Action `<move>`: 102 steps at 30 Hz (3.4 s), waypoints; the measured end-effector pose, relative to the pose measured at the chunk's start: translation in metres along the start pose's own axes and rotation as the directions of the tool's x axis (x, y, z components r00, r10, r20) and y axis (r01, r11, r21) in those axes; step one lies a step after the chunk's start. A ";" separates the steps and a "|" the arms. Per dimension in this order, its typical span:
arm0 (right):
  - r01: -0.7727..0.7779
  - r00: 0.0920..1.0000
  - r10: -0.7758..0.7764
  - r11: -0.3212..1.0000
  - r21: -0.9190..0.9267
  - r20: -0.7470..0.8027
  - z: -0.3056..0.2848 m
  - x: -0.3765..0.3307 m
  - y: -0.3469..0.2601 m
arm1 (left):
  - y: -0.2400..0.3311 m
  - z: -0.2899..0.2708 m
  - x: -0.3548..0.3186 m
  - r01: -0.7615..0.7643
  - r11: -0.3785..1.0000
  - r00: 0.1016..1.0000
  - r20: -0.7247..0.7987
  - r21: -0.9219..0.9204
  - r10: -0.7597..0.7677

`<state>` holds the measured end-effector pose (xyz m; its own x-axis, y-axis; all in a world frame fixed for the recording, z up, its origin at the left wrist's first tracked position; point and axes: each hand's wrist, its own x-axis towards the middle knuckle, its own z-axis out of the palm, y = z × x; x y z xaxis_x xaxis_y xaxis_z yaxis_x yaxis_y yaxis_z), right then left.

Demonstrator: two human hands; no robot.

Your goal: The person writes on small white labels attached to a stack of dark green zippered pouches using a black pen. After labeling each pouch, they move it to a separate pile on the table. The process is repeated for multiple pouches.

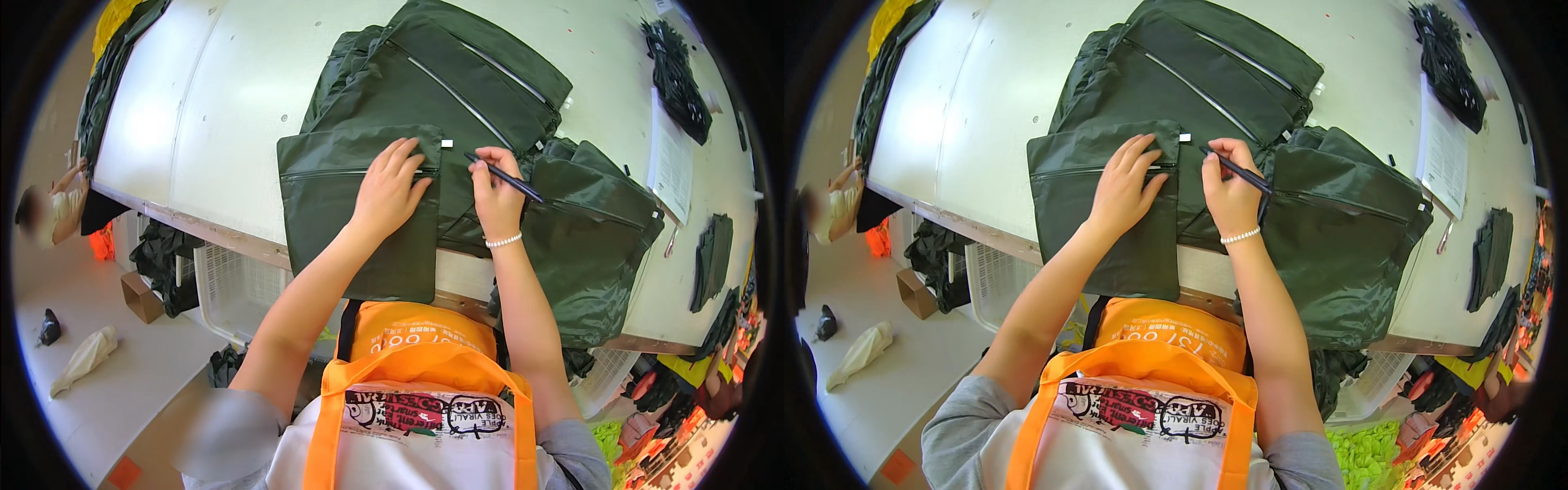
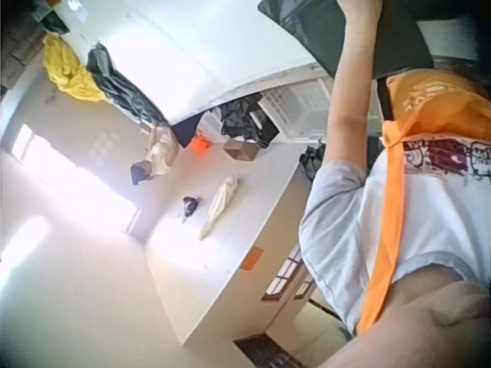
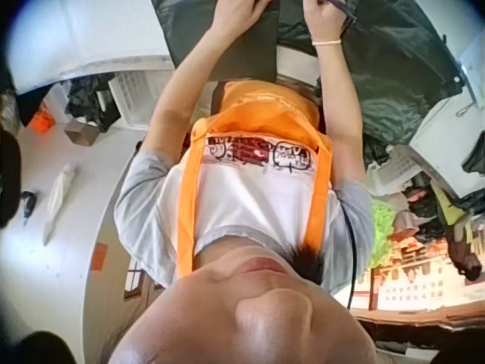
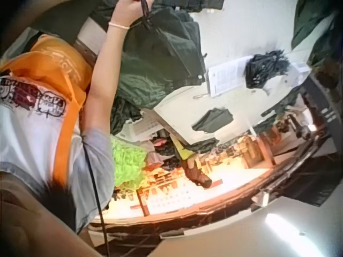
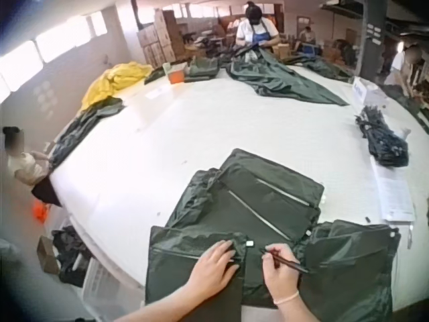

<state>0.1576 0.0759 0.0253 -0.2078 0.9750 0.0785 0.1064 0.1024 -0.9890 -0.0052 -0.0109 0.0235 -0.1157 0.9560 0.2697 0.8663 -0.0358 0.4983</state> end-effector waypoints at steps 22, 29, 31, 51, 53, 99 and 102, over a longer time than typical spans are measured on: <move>0.122 0.992 -0.121 0.959 -0.258 0.019 0.029 0.027 0.029 | -0.008 0.028 0.027 -0.054 0.998 0.998 -0.013 0.040 0.055; 0.127 0.991 -0.113 0.963 -0.236 0.071 0.027 0.026 0.026 | -0.009 0.030 0.025 -0.041 0.998 0.999 -0.027 0.036 0.042; 0.145 0.989 -0.131 0.952 -0.270 0.067 0.027 0.026 0.027 | -0.008 0.030 0.025 -0.036 0.999 0.999 -0.031 0.030 0.037; 0.137 0.975 -0.195 0.906 -0.400 -0.108 -0.100 -0.039 -0.097 | 0.044 -0.016 0.026 0.032 0.764 0.924 -0.273 -0.644 -0.269; 0.129 0.955 -0.246 0.850 -0.510 -0.167 -0.180 -0.034 -0.096 | 0.073 -0.004 0.007 0.411 0.532 0.908 0.278 -0.740 -0.314; 0.153 0.988 -0.110 0.624 -0.766 0.108 -0.058 -0.004 0.022 | -0.061 -0.025 -0.067 0.629 0.770 0.777 0.057 -0.110 -0.627; 0.229 0.972 -0.174 0.580 -0.782 0.156 -0.058 -0.021 0.027 | -0.040 -0.037 -0.084 0.708 0.706 0.705 0.059 -0.005 -0.707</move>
<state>0.2211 0.0693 0.0040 -0.3726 0.8994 0.2285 0.7743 0.4371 -0.4576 -0.0480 -0.1006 0.0117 -0.6651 0.7163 -0.2112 0.5269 0.6506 0.5469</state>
